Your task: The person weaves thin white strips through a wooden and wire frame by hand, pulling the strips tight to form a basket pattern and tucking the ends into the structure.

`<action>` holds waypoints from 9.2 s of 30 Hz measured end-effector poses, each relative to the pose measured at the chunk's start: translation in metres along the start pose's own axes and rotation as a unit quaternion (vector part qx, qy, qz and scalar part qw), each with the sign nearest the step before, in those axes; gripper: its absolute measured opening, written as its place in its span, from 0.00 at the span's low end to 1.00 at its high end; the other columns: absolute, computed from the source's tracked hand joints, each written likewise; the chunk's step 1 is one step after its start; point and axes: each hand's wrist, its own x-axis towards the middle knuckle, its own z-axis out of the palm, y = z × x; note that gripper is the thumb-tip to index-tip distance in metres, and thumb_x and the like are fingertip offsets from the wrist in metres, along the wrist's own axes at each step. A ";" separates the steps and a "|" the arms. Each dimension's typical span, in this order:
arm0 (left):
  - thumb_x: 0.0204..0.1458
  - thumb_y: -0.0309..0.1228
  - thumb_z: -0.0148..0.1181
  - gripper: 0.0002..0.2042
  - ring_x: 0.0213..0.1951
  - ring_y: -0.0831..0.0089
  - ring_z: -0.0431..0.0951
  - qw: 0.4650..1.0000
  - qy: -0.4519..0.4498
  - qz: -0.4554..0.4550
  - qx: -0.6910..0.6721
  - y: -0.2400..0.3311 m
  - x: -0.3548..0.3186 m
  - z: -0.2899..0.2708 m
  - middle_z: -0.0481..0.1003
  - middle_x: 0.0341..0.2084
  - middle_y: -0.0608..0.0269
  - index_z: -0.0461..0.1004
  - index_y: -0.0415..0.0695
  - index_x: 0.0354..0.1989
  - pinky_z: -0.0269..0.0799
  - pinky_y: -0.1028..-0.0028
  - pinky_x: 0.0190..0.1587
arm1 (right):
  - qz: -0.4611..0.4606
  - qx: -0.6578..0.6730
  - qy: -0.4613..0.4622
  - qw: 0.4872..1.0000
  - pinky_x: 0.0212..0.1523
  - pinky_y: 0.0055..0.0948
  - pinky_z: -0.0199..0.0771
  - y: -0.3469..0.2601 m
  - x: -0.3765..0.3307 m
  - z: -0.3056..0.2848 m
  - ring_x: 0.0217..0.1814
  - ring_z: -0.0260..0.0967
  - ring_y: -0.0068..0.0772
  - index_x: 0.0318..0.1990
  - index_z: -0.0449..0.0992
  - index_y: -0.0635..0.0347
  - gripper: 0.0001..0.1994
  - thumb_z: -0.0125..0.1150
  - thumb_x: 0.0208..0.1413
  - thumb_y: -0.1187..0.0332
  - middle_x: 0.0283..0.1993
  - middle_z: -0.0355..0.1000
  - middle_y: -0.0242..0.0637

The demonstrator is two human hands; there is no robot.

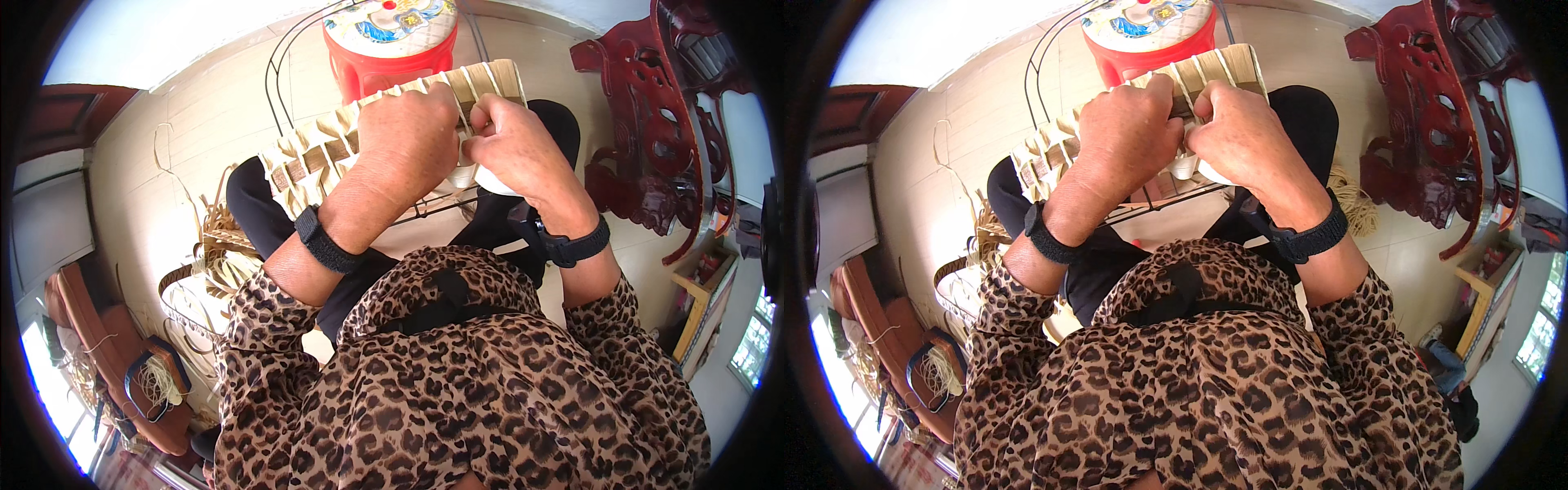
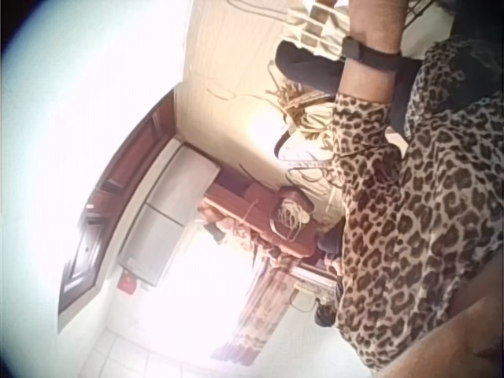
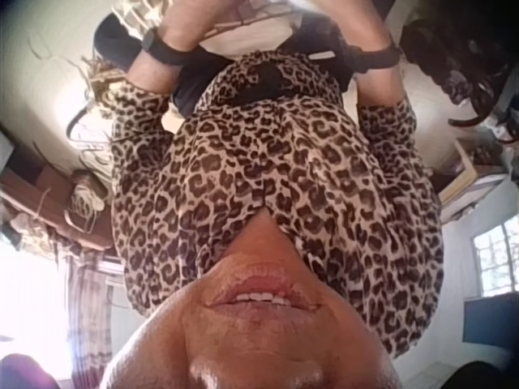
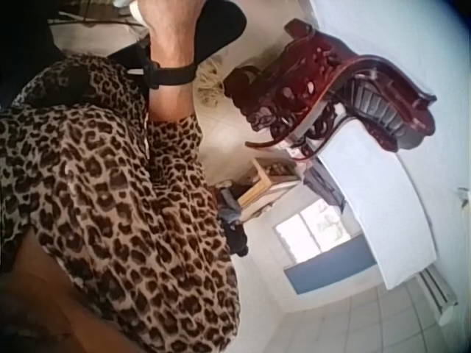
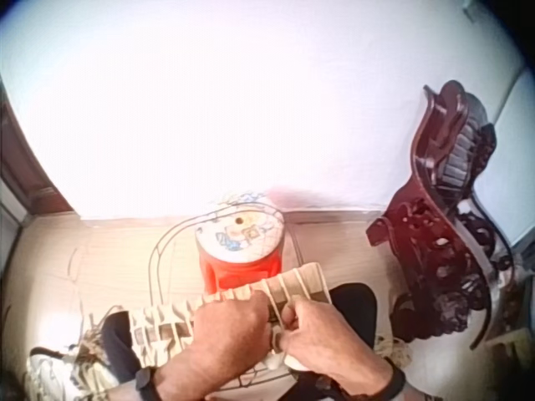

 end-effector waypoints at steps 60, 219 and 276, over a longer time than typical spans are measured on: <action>0.49 0.27 0.52 0.07 0.19 0.64 0.76 0.971 -0.123 -0.065 -0.197 -0.019 0.040 -0.014 0.74 0.18 0.48 0.71 0.35 0.29 0.71 0.67 0.24 | -0.194 -0.251 0.166 0.934 0.28 0.44 0.73 -0.011 -0.003 0.027 0.26 0.73 0.51 0.34 0.68 0.60 0.07 0.55 0.46 0.73 0.20 0.71 0.48; 0.49 0.26 0.60 0.06 0.22 0.86 0.71 0.829 0.073 -0.012 -0.554 -0.035 0.045 -0.023 0.75 0.20 0.70 0.77 0.38 0.35 0.67 0.84 0.26 | -0.520 -0.115 0.079 0.843 0.33 0.42 0.68 -0.023 0.084 -0.044 0.30 0.69 0.47 0.33 0.72 0.64 0.09 0.51 0.45 0.69 0.28 0.70 0.51; 0.49 0.27 0.61 0.08 0.12 0.81 0.69 0.776 -0.060 -0.107 -0.619 -0.065 0.075 -0.007 0.72 0.13 0.61 0.75 0.34 0.30 0.59 0.85 0.12 | -0.174 -0.076 0.003 0.982 0.26 0.30 0.61 -0.004 0.070 -0.028 0.21 0.60 0.21 0.26 0.74 0.65 0.10 0.60 0.50 0.66 0.16 0.65 0.33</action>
